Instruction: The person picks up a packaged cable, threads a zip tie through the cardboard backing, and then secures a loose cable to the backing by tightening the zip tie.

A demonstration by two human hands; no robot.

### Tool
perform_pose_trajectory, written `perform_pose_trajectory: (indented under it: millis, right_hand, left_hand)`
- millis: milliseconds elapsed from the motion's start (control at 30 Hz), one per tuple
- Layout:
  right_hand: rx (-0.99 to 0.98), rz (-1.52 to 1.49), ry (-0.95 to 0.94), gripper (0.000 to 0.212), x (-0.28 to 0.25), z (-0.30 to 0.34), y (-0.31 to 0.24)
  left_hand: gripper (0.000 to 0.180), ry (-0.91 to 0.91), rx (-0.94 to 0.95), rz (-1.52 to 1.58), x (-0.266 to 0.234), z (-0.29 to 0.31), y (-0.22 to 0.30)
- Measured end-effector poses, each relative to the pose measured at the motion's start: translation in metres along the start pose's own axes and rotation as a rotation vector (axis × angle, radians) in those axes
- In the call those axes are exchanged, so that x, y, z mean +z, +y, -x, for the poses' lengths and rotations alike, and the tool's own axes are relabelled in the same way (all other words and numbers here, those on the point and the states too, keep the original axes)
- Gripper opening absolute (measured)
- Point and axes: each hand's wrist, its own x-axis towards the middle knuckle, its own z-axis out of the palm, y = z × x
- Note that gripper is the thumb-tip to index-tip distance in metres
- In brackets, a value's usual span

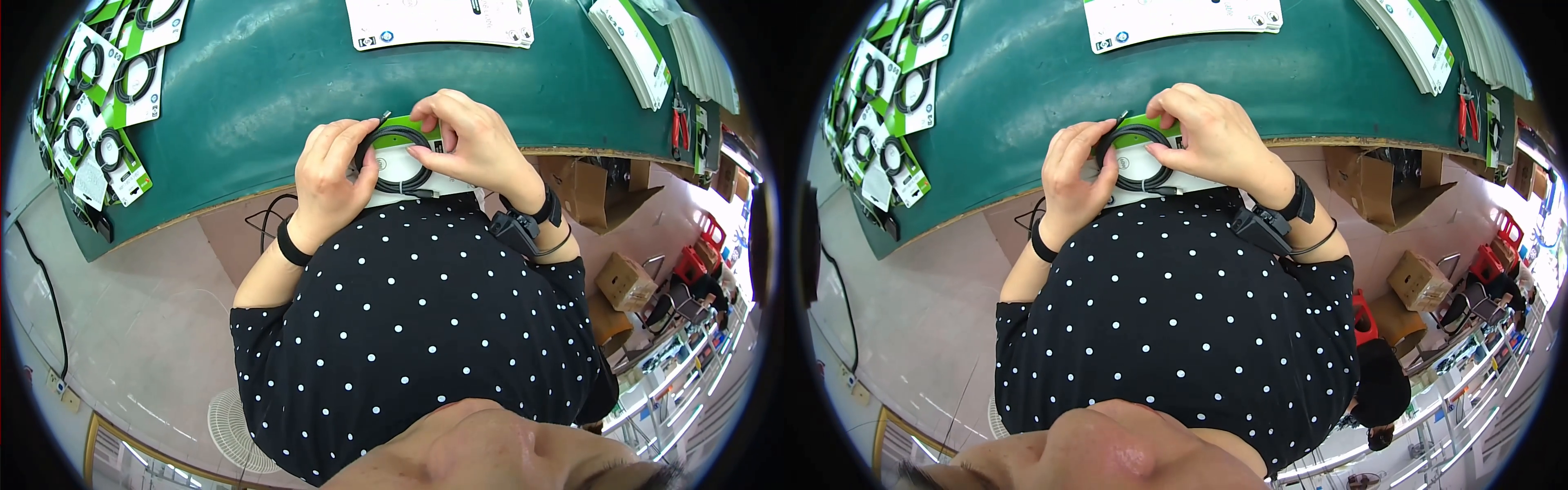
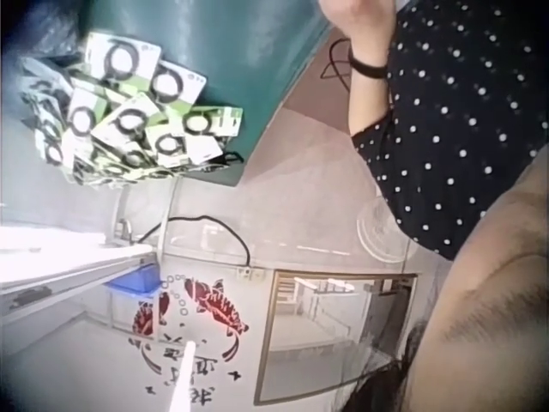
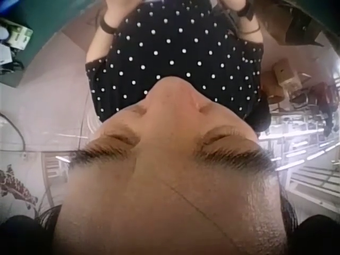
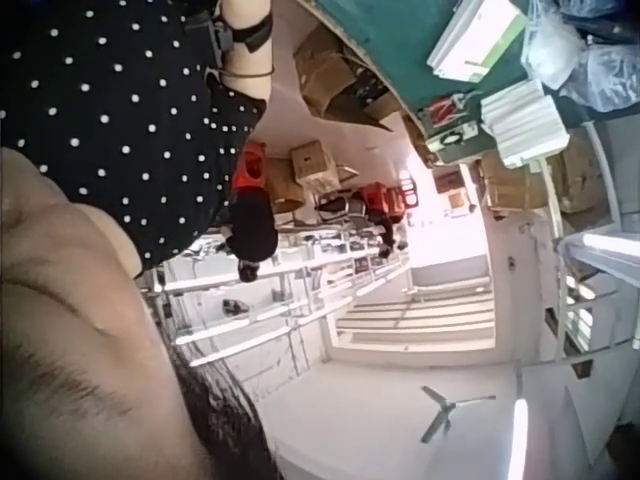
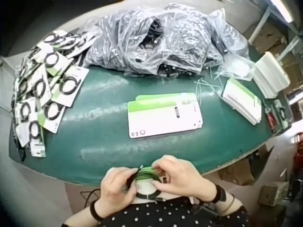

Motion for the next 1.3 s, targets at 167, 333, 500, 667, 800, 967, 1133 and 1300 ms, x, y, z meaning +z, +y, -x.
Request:
perform_pose_trajectory:
  millis: [167, 333, 500, 667, 800, 967, 1133, 1300]
  right_hand:
    - [-0.006, 0.001, -0.056, 0.024, -0.002, 0.0, 0.005]
    - [-0.022, 0.013, -0.057, 0.026, 0.001, 0.002, 0.007]
    - [-0.067, 0.033, -0.037, 0.027, 0.001, 0.003, 0.008]
    - [-0.124, 0.061, 0.012, 0.026, 0.005, 0.005, 0.009]
    - [-0.146, 0.104, 0.064, 0.023, 0.01, 0.002, 0.006]
    - [-0.173, 0.241, 0.095, 0.019, 0.018, -0.002, 0.011]
    - [-0.177, 0.273, 0.095, 0.018, 0.018, -0.004, 0.01]
    - [-0.238, 0.245, 0.121, 0.016, 0.019, -0.006, 0.014]
  left_hand:
    - [0.037, -0.05, 0.015, 0.045, -0.001, -0.003, -0.004]
    - [0.038, -0.059, 0.053, 0.043, -0.002, -0.006, -0.004]
    - [0.038, -0.052, 0.083, 0.035, 0.0, -0.006, -0.006]
    - [0.038, -0.039, 0.099, 0.031, 0.002, -0.003, -0.007]
    - [0.038, -0.031, 0.125, 0.035, 0.004, -0.006, -0.007]
    - [0.036, -0.038, 0.155, -0.017, 0.003, -0.008, -0.005]
    - [0.034, 0.035, 0.265, -0.118, -0.004, 0.001, -0.005]
    - [0.034, -0.268, 0.366, 0.056, -0.006, 0.011, -0.013]
